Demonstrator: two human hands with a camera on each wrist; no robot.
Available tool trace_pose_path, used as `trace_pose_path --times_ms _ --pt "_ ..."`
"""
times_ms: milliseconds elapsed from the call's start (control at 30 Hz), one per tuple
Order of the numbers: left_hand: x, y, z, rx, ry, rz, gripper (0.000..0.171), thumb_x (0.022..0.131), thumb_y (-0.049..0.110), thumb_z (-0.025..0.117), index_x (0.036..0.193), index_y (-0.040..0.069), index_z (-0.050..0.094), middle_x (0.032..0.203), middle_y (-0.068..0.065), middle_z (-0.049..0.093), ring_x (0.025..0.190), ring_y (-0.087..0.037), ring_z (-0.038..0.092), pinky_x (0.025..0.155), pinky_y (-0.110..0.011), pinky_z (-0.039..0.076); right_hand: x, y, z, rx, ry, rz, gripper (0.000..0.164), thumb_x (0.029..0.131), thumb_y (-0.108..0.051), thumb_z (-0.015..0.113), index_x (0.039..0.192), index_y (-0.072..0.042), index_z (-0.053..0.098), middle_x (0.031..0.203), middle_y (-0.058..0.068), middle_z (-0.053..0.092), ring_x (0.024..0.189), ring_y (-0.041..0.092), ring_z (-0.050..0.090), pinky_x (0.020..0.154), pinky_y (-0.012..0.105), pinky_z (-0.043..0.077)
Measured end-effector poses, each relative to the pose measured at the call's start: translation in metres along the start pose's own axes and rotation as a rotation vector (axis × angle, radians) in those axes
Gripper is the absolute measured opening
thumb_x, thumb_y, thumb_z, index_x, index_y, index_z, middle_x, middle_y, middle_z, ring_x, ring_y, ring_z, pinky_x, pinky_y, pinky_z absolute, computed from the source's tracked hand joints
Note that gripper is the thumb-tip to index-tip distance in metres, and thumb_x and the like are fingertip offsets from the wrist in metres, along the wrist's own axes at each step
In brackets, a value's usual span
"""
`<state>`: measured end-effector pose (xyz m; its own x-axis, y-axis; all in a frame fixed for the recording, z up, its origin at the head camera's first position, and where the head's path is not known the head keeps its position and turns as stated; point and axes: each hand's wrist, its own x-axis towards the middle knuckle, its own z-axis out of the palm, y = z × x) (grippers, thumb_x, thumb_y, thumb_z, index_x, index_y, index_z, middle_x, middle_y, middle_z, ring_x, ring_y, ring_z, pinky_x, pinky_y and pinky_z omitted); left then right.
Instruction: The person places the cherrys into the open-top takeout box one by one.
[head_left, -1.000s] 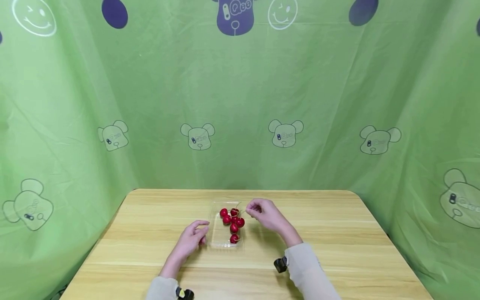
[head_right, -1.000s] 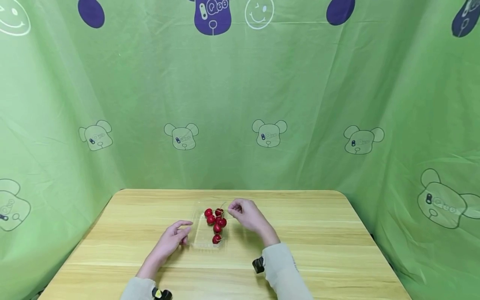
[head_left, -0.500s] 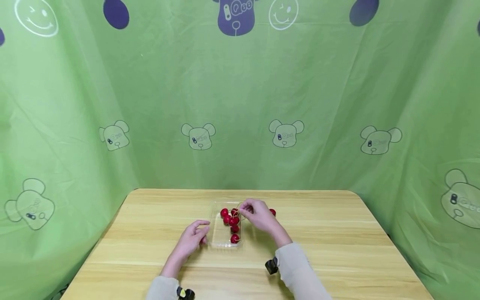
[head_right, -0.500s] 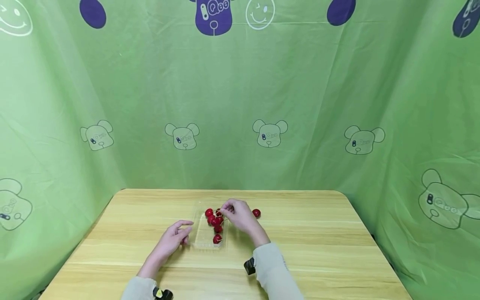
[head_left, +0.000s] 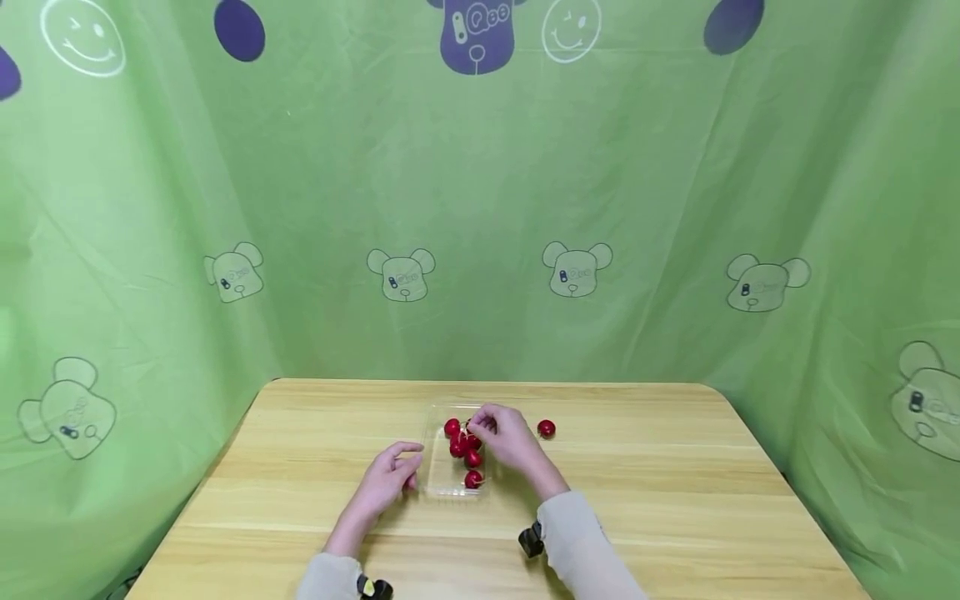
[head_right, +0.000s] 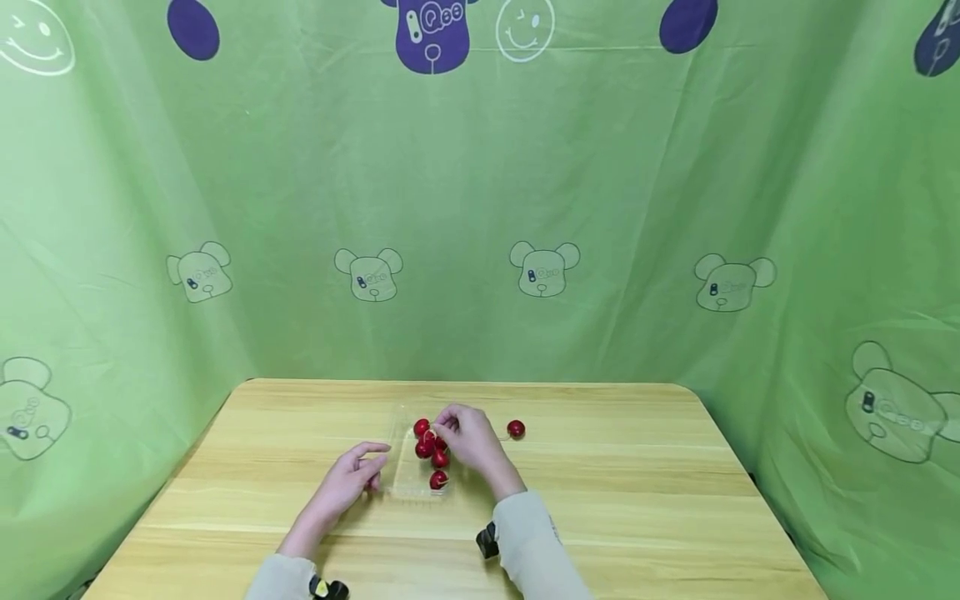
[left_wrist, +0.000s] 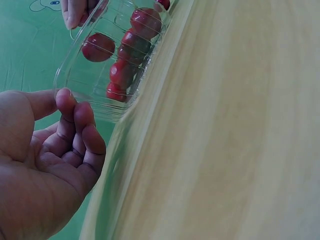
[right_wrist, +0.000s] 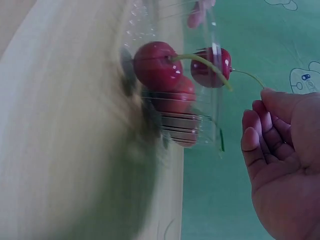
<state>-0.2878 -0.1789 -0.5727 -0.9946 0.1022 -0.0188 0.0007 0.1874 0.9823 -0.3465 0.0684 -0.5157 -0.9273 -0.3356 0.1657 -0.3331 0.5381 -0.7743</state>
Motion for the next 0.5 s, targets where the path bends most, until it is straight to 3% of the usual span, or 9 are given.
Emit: trace_pose_path --times_ms 500 --pt "0.0016 -0.0016 -0.0014 -0.008 -0.004 -0.010 0.041 0.104 0.021 0.061 0.139 0.000 0.057 0.076 -0.010 0.066 0.066 -0.014 0.057 0.060 -0.023 0.049 0.0001 0.0078 0.0091 -0.007 0.023 -0.023 0.005 0.096 -0.015 0.073 0.094 -0.012 0.070 0.085 -0.003 0.065 0.078 0.012 0.058 0.071 0.023 0.052"
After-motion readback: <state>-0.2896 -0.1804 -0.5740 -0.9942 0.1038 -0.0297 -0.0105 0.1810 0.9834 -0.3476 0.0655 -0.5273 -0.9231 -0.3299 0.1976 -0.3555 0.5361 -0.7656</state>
